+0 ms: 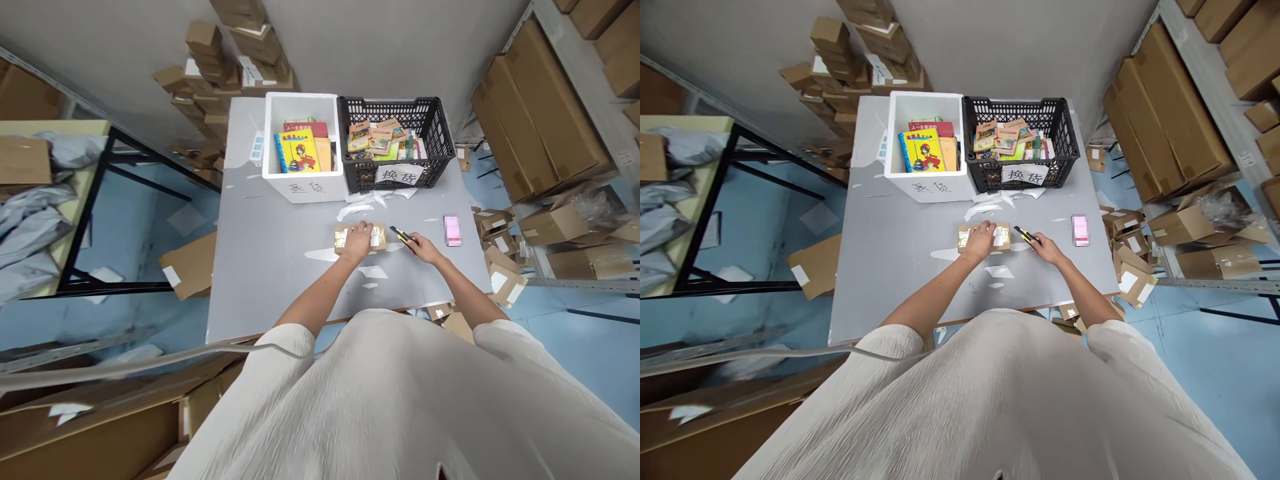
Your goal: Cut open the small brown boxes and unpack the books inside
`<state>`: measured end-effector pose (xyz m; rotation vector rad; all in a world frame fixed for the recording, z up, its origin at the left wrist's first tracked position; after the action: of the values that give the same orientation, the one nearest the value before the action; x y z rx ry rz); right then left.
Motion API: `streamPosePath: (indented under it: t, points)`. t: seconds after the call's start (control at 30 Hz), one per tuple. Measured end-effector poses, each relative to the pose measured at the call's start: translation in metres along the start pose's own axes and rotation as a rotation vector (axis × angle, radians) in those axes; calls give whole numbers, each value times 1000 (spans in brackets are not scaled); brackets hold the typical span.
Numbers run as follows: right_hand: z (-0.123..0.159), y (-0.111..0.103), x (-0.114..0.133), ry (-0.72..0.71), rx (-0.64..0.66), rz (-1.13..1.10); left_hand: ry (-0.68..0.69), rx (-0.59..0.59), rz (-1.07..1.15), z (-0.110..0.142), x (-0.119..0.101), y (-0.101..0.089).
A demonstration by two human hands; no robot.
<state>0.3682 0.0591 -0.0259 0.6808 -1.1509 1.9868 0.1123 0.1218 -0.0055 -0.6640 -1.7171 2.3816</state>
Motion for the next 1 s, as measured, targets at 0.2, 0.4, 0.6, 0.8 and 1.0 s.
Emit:
streamPosePath:
  t: [0.2, 0.4, 0.6, 0.8, 1.0]
  points:
    - [10, 8, 28, -234, -23, 433, -8, 3, -9, -19, -1, 2]
    - [4, 12, 32, -237, -59, 647, -3, 3, 25, -19, 2, 4]
    - [2, 21, 27, -238, -82, 610, 23, -71, 61, -1, -1, 17]
    - [4, 22, 23, -260, -156, 595, 2, -90, 66, 4, -2, 22]
    - [1, -9, 5, -152, -271, 588, 6, -96, 82, 6, -1, 21]
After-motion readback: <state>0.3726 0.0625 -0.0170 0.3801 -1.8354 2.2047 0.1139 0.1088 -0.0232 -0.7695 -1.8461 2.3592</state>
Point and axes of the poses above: each hand's wrist, its own z-axis away from the middle knuckle, its own y-axis out of the palm, x = y × z, the point moved 7 cm from there along -z, towards the middle knuckle, and after that the axes turned 1 degree about y, right-handed, at the moved point
